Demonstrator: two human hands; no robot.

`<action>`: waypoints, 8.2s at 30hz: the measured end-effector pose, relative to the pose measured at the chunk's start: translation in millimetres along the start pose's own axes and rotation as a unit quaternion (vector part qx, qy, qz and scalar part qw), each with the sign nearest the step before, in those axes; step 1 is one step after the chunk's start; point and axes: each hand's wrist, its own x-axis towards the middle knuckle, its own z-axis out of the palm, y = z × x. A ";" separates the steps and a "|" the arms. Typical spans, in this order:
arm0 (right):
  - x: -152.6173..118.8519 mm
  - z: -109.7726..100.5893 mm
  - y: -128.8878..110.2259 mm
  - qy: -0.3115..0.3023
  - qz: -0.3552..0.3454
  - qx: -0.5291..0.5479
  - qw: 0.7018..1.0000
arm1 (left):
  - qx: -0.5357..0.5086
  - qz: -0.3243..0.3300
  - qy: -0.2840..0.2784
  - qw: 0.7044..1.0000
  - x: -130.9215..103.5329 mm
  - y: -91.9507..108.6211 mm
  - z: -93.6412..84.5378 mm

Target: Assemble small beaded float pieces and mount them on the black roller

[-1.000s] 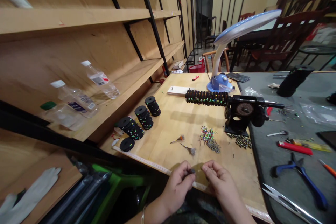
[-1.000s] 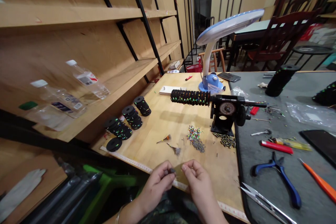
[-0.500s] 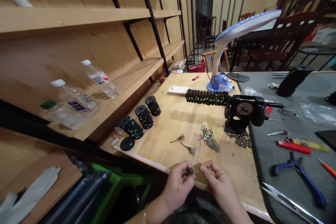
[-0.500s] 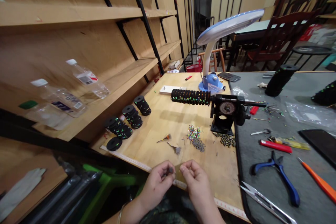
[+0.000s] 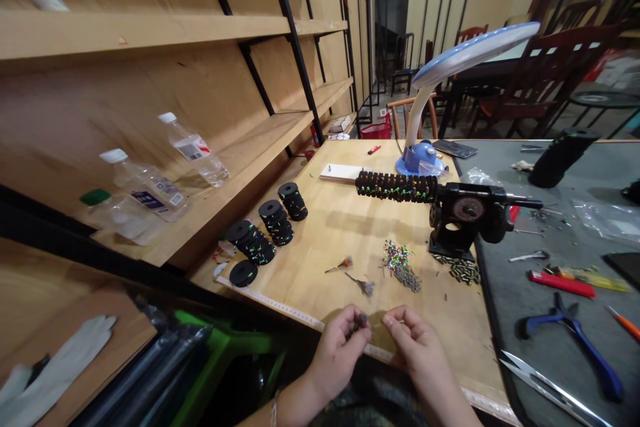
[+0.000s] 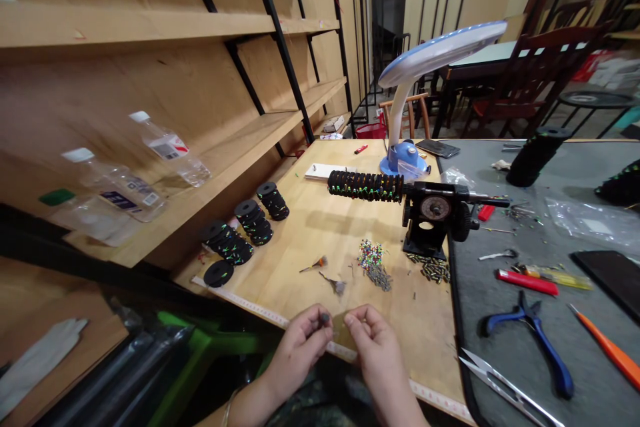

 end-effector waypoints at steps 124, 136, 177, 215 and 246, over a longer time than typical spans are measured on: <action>-3.5 -42.7 21.1 0.055 -0.140 -0.076 0.986 | 0.618 0.258 0.114 0.734 55.1 68.5 -43.4; -9.0 -35.4 16.0 0.027 -0.104 -0.018 0.994 | 0.576 0.234 -0.058 0.781 57.6 41.2 -17.3; -11.7 -13.5 29.6 0.048 -0.152 0.007 0.987 | 0.093 -0.032 -0.025 0.995 1.8 6.7 24.1; -18.6 -5.7 3.6 0.054 -0.075 0.050 0.994 | -0.113 -0.082 -0.046 0.989 0.6 11.4 29.6; -25.2 -0.9 8.5 0.048 -0.099 0.000 0.994 | -0.062 -0.049 -0.014 0.997 3.3 7.1 24.3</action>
